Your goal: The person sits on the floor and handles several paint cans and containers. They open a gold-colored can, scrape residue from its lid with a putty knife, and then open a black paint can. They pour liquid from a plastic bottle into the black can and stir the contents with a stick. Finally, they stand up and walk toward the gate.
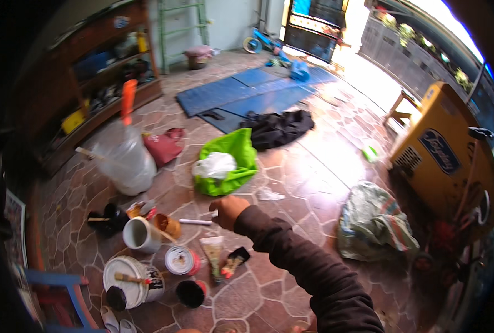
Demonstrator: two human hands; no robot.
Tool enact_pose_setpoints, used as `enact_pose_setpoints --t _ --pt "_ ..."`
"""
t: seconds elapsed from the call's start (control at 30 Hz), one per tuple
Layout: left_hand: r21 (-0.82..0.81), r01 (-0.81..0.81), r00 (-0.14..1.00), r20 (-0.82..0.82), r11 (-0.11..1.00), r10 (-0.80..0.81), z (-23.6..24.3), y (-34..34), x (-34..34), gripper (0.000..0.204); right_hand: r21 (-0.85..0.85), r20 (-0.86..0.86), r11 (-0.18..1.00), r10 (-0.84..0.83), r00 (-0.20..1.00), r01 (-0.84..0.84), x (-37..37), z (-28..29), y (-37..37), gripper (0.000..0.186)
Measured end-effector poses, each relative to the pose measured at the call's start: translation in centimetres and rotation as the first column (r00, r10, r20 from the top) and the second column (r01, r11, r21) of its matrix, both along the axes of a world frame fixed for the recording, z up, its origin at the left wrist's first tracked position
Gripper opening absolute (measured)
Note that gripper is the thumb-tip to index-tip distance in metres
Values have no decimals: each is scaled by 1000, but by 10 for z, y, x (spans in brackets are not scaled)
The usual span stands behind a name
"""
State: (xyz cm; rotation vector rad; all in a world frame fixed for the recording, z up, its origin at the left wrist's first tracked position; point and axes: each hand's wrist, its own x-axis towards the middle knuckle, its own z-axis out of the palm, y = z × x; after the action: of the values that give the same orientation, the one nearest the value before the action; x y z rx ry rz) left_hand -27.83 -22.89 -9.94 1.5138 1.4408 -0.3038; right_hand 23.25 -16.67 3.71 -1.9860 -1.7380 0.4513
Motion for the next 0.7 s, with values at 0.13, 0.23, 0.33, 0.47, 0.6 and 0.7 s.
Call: enact_pose_setpoints --t 0.13,0.23,0.33,0.47,0.6,0.7 --pt "-158 -63 995 -83 985 51 60 8 54 24 -145 -258 962 -262 930 231 89 -2 -120 29" --pt "-231 -154 985 -110 961 131 116 8 80 24 -227 -228 703 -711 666 673 102 0 -255 31" --pt "-117 -2 997 74 993 11 179 -3 91 19 -424 -142 467 -880 453 776 49 45 -418 27" --pt "-320 -52 993 88 946 85 275 -43 92 6 -815 7 100 -983 181 571 -43 179 -580 48" --pt "-64 759 646 -45 648 -762 382 -63 124 19 -925 -19 -88 -961 -276 369 -22 300 -631 29" --pt "-102 775 609 -141 623 -781 419 -40 215 16 -834 -20 69 -995 94 547 68 350 -615 38"
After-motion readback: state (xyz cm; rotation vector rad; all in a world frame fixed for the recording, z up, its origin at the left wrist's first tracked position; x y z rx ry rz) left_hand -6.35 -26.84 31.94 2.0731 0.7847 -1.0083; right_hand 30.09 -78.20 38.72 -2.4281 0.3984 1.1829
